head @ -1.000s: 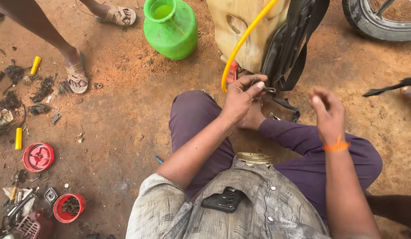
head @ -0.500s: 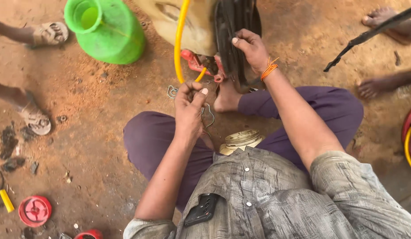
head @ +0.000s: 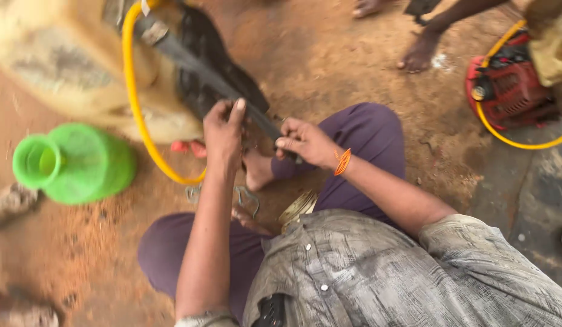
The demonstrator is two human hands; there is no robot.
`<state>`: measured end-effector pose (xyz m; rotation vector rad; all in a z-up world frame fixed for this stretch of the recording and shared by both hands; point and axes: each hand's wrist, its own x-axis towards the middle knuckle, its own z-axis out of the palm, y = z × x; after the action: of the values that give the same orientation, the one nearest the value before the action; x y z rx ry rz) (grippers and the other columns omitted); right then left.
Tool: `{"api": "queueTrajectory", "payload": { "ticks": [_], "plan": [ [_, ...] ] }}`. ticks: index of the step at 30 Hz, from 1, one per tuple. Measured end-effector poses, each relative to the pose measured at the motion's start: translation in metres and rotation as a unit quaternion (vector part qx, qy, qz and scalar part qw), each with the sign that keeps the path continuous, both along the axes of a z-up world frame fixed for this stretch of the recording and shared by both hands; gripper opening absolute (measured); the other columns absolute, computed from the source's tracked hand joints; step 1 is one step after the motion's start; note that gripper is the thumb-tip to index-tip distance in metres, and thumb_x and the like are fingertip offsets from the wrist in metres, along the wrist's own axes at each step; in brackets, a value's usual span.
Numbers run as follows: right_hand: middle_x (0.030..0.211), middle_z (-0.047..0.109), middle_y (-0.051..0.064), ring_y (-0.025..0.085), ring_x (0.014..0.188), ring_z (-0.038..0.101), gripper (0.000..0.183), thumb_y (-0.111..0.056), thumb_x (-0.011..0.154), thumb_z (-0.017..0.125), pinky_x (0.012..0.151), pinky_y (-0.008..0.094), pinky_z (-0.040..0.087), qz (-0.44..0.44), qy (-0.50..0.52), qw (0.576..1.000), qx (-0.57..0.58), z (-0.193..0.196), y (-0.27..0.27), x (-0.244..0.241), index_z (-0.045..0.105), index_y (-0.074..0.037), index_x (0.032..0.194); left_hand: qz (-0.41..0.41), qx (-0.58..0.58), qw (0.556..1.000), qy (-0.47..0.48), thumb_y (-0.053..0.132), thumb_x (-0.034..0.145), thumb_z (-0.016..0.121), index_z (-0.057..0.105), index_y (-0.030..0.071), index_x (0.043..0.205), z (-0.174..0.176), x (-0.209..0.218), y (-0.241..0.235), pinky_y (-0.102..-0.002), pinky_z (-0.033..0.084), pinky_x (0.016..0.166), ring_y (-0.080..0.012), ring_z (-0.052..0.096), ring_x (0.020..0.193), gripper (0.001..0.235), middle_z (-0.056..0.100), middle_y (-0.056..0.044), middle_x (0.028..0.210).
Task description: The recorder is repairing a backpack-style mechanical sprayer, adjusting tubes and internal components.
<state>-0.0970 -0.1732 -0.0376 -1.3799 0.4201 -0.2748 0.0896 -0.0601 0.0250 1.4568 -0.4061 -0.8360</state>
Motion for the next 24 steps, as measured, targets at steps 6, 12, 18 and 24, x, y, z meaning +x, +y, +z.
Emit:
{"api": "queueTrajectory", "payload": {
  "ticks": [6,12,18,24],
  "plan": [
    [0.08,0.075,0.002,0.011,0.073,0.068,0.018,-0.017,0.097,0.071,0.065,0.026,0.052,0.031,0.09,0.988,-0.124,0.03,-0.013,-0.036,0.057,-0.007,0.102,-0.057,-0.044,0.996,0.06,0.018,0.097,0.071,0.068,0.006,0.093,-0.028,-0.04,0.005,-0.023,0.04,0.049,-0.0054,0.047,0.053,0.013,0.054,0.004,0.065],
    [0.107,0.068,0.002,0.011,0.101,0.067,0.011,-0.013,0.098,0.072,0.091,0.031,0.059,-0.136,-0.03,0.97,-0.198,0.063,-0.085,-0.066,0.067,-0.01,0.107,-0.08,0.013,0.995,0.053,0.018,0.096,0.073,0.063,0.006,0.082,-0.041,-0.032,0.02,-0.024,0.038,0.046,-0.0074,0.047,0.05,0.021,0.054,0.002,0.061],
    [0.106,0.075,0.002,0.013,0.099,0.072,0.013,-0.013,0.106,0.066,0.087,0.029,0.061,-0.311,-0.148,0.92,-0.188,0.106,-0.149,-0.093,0.064,-0.008,0.117,-0.083,0.097,0.992,-0.011,0.022,0.095,0.073,0.061,0.008,0.078,-0.051,-0.016,0.02,-0.025,0.034,0.04,-0.0072,0.045,0.045,0.025,0.054,0.003,0.06],
    [0.11,0.073,0.006,0.013,0.104,0.072,0.016,-0.013,0.112,0.064,0.092,0.027,0.059,-0.322,-0.189,0.915,-0.154,0.103,-0.147,-0.1,0.06,-0.004,0.125,-0.053,0.133,0.989,-0.027,0.024,0.096,0.072,0.062,0.007,0.078,-0.065,-0.007,0.022,-0.025,0.032,0.038,-0.0075,0.045,0.044,0.026,0.055,0.002,0.06]
  ]
}}
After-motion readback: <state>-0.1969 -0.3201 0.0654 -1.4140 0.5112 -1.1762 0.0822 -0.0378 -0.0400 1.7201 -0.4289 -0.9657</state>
